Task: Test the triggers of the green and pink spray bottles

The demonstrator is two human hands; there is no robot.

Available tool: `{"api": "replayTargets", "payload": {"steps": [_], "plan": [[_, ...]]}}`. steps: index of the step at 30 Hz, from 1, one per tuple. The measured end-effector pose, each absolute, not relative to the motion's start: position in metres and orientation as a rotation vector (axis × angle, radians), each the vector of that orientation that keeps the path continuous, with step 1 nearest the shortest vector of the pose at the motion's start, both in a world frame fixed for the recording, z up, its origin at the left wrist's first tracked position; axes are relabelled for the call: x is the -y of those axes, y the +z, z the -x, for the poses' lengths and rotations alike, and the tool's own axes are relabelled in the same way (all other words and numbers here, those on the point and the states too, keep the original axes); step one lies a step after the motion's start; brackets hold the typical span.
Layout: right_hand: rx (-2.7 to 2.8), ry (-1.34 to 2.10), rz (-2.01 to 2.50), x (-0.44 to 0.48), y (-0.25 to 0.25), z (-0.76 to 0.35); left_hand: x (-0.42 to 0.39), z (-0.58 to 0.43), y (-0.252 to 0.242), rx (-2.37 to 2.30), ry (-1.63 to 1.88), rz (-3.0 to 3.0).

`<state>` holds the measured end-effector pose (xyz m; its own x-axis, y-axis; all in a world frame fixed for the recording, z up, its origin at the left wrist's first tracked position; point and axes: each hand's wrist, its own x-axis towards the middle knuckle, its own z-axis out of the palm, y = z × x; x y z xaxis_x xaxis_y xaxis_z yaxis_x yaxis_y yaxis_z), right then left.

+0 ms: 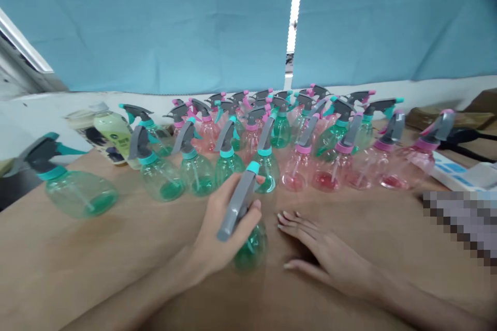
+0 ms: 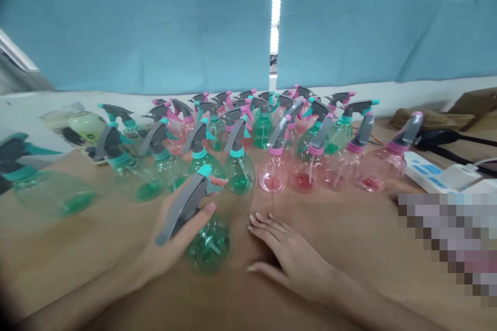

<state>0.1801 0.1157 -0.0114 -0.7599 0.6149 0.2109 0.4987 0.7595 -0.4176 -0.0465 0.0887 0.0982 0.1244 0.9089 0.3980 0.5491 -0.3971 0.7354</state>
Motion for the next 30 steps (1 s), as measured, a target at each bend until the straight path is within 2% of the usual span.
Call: {"api": "replayTargets", "payload": {"steps": [30], "plan": [[2.613,0.433,0.795,-0.1237,-0.0129,-0.1793,-0.0969,0.048,0.0921,-1.412,1.222,-1.919]]}}
